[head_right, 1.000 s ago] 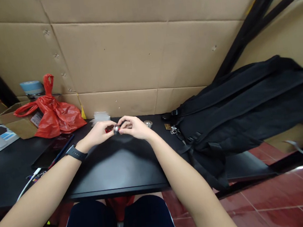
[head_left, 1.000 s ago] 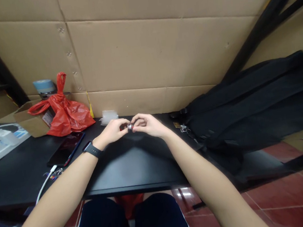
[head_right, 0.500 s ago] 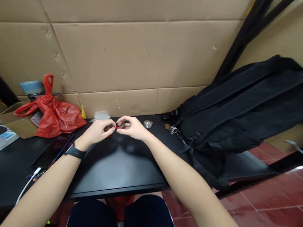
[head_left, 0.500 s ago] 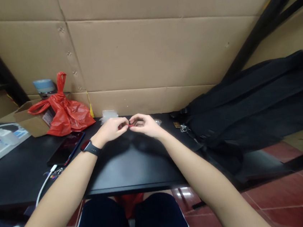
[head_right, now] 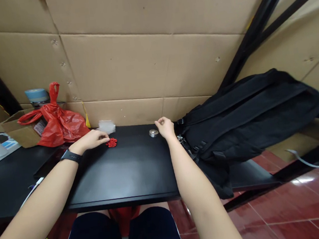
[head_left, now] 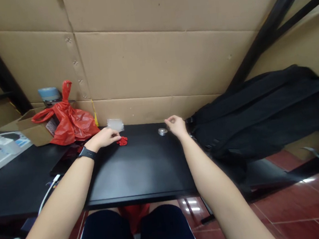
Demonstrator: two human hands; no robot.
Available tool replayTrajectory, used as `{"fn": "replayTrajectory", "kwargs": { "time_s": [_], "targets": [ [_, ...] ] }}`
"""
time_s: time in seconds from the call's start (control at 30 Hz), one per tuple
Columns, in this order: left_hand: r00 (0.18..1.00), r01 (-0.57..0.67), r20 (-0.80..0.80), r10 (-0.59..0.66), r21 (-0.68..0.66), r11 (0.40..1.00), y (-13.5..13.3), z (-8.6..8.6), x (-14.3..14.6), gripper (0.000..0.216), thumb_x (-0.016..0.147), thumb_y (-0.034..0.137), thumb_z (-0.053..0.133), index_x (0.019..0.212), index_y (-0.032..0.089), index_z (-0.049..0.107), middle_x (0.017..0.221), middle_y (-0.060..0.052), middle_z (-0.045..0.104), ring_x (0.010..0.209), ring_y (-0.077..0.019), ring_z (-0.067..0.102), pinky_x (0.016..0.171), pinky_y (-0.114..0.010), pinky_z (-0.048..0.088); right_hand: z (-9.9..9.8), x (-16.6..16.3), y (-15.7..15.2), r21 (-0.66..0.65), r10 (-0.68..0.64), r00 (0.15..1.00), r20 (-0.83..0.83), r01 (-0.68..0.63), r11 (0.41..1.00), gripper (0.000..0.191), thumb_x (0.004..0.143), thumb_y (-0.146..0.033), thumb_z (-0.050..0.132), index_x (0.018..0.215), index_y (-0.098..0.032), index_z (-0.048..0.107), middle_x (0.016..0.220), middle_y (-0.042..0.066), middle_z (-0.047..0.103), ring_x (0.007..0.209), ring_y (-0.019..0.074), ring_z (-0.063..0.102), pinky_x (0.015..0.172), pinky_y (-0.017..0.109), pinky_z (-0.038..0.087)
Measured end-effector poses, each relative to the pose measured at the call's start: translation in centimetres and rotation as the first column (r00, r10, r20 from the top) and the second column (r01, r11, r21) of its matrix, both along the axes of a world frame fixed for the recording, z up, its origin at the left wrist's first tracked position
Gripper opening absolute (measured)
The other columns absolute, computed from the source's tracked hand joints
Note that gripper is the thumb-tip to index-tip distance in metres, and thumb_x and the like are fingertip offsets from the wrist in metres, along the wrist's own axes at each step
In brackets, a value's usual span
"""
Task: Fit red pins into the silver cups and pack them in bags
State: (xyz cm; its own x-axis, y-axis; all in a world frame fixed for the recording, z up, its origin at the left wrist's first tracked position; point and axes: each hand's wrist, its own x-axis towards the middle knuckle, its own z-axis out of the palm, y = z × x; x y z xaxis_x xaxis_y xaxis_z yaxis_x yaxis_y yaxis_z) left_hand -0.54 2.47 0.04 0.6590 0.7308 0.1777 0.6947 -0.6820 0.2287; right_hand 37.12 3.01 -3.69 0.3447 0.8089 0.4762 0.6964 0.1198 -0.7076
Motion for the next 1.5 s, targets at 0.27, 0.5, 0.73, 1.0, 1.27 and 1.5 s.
{"fn": "replayTrajectory", "kwargs": {
  "time_s": [0.27,0.5,0.73,1.0,1.27,1.5],
  "targets": [
    [0.994,-0.075,-0.075,0.074,0.001,0.997,0.2,-0.3,-0.2,0.035,0.089,0.046,0.053,0.083,0.019,0.075,0.083,-0.006,0.075,0.072,-0.0181,0.066,0.065,-0.025,0.043,-1.5,-0.3,0.9,0.012,0.068,0.991,-0.119,-0.067,0.998,0.023,0.076,-0.041,0.067,0.079,-0.018,0.066,0.071,0.005,0.072,0.059,0.0182,0.063,0.061,0.029,0.049],
    [0.992,-0.112,-0.053,0.113,0.033,0.993,0.5,-0.7,-0.4,0.038,0.089,0.05,0.053,0.079,0.02,0.074,0.079,-0.006,0.074,0.066,-0.0175,0.064,0.061,-0.025,0.041,-2.2,0.0,2.0,0.063,0.123,0.971,-0.206,-0.113,0.992,0.035,0.081,-0.043,0.058,0.1,-0.015,0.068,0.08,0.008,0.074,0.06,0.0172,0.065,0.057,0.026,0.05],
    [0.993,-0.1,-0.052,0.102,0.028,0.995,0.5,-0.7,-0.3,0.035,0.089,0.047,0.052,0.083,0.021,0.075,0.082,-0.005,0.075,0.069,-0.0175,0.065,0.062,-0.025,0.042,-3.7,0.8,2.5,-0.192,0.07,0.98,0.184,-0.034,0.981,0.016,0.077,-0.027,0.061,0.08,-0.017,0.073,0.078,0.007,0.073,0.076,0.0194,0.066,0.077,0.03,0.049],
    [0.996,-0.09,-0.021,0.09,0.012,0.996,0.5,-0.8,-0.2,0.028,0.087,0.038,0.052,0.085,0.021,0.075,0.082,-0.004,0.075,0.072,-0.0172,0.067,0.067,-0.024,0.047,-3.6,0.7,2.3,-0.216,0.148,0.961,0.232,-0.098,0.972,0.021,0.085,-0.025,0.054,0.089,-0.017,0.073,0.092,0.01,0.075,0.089,0.0213,0.067,0.084,0.031,0.048],
    [0.988,-0.151,-0.036,0.15,-0.038,0.988,0.7,-1.3,-0.5,0.042,0.071,0.009,0.052,0.108,0.019,0.069,0.084,-0.003,0.074,0.074,-0.016,0.068,0.069,-0.022,0.051,-2.6,0.7,1.2,-0.318,0.306,0.936,0.176,-0.24,0.917,0.036,0.071,-0.032,0.075,0.103,-0.018,0.069,0.094,0.006,0.074,0.083,0.017,0.068,0.081,0.028,0.05],
    [0.997,-0.083,-0.004,0.083,-0.101,0.991,0.0,-0.9,0.0,0.04,0.069,0.009,0.054,0.107,0.016,0.068,0.077,-0.002,0.073,0.068,-0.0152,0.067,0.067,-0.022,0.051,-2.3,0.0,1.0,-0.301,0.363,0.92,0.146,-0.308,0.903,0.039,0.062,-0.028,0.081,0.099,-0.017,0.073,0.093,0.005,0.075,0.086,0.0186,0.068,0.085,0.031,0.051]
  ]
}}
